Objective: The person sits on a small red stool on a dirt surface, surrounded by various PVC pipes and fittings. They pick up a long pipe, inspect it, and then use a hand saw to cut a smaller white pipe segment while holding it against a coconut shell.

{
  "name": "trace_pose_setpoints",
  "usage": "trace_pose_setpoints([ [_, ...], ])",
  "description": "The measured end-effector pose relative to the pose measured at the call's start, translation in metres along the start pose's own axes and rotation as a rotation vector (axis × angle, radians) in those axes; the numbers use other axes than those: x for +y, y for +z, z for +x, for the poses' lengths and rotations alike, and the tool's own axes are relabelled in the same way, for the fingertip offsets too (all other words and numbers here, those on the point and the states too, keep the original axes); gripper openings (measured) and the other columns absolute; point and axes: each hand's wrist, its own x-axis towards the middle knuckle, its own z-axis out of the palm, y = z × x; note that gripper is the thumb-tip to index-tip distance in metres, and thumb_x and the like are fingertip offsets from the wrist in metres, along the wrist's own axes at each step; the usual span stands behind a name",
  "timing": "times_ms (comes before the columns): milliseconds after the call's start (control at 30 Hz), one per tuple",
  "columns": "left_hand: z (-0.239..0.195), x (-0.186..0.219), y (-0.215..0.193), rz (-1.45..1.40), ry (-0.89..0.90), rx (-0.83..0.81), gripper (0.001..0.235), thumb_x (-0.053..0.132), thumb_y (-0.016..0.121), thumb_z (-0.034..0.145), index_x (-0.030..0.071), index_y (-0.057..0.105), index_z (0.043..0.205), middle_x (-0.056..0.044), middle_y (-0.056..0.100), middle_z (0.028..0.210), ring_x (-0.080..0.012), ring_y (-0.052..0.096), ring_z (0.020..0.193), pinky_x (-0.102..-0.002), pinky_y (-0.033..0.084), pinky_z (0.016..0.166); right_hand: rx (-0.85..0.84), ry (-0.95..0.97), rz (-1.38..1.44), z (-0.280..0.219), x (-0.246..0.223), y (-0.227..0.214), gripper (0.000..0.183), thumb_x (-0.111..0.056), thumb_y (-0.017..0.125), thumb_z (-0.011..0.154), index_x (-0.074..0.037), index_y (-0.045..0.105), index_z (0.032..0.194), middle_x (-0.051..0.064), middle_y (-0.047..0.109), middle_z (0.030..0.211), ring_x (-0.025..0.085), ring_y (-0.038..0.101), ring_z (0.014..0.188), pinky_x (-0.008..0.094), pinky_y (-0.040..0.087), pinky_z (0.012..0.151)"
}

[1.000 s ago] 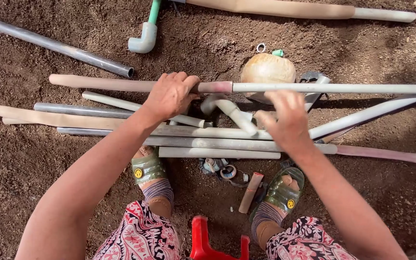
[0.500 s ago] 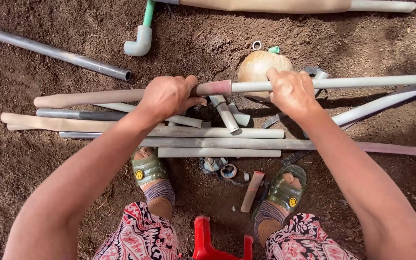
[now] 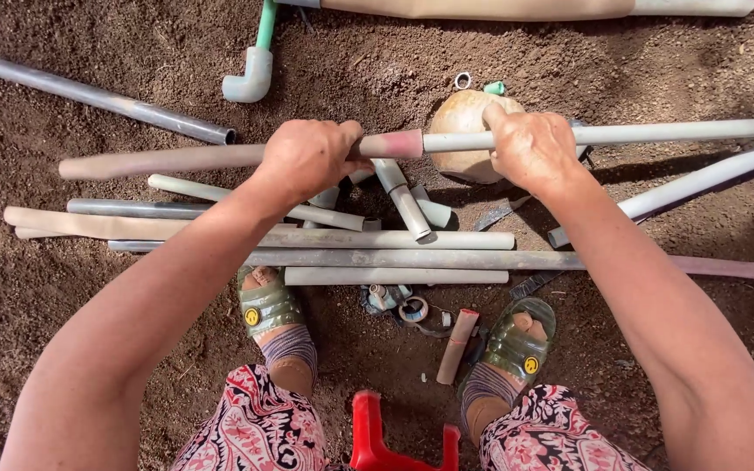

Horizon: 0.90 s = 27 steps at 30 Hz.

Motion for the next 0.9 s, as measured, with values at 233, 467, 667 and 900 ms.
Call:
trace_pose_setpoints([
  [233, 0.022, -0.013, 0.023, 0.179, 0.042, 0.151, 0.032, 0.049, 0.056, 0.092, 0.018, 0.051, 0.094, -0.002, 0.062, 0.073, -0.0158, 0.066, 0.066, -0.029, 0.054, 0.060, -0.053, 0.022, 0.062, 0.008, -0.014, -0.013, 0.027, -0.006, 0.062, 0.080, -0.007, 0.052, 0.105, 0.019, 0.066, 0.082, 0.037, 0.067, 0.086, 0.048, 0.049, 0.082],
  [467, 0.030, -0.004, 0.029, -0.101, 0.128, 0.088, 0.045, 0.050, 0.066, 0.081, 0.012, 0.053, 0.100, -0.009, 0.066, 0.079, -0.0241, 0.068, 0.075, -0.038, 0.056, 0.066, -0.089, 0.081, 0.086, 0.006, -0.042, -0.029, 0.028, -0.012, 0.060, 0.080, -0.007, 0.050, 0.105, 0.022, 0.065, 0.089, 0.039, 0.065, 0.093, 0.049, 0.047, 0.087],
  [667, 0.008, -0.021, 0.046, 0.047, 0.101, 0.401, 0.057, 0.048, 0.076, 0.067, 0.021, 0.051, 0.111, -0.001, 0.056, 0.094, -0.0211, 0.059, 0.090, -0.040, 0.043, 0.079, 0.136, -0.003, 0.032, 0.019, -0.003, 0.037, 0.046, -0.018, 0.069, 0.070, -0.011, 0.051, 0.112, 0.014, 0.062, 0.089, 0.037, 0.060, 0.096, 0.050, 0.044, 0.085],
  [900, -0.017, -0.037, 0.100, -0.121, -0.056, 0.531, 0.044, 0.040, 0.067, 0.087, 0.024, 0.050, 0.125, -0.001, 0.056, 0.100, -0.0172, 0.061, 0.093, -0.037, 0.041, 0.088, 0.748, -0.080, 0.054, -0.032, -0.027, 0.036, 0.055, -0.009, 0.079, 0.078, -0.007, 0.054, 0.127, 0.017, 0.047, 0.117, 0.035, 0.038, 0.118, 0.054, 0.018, 0.100],
])
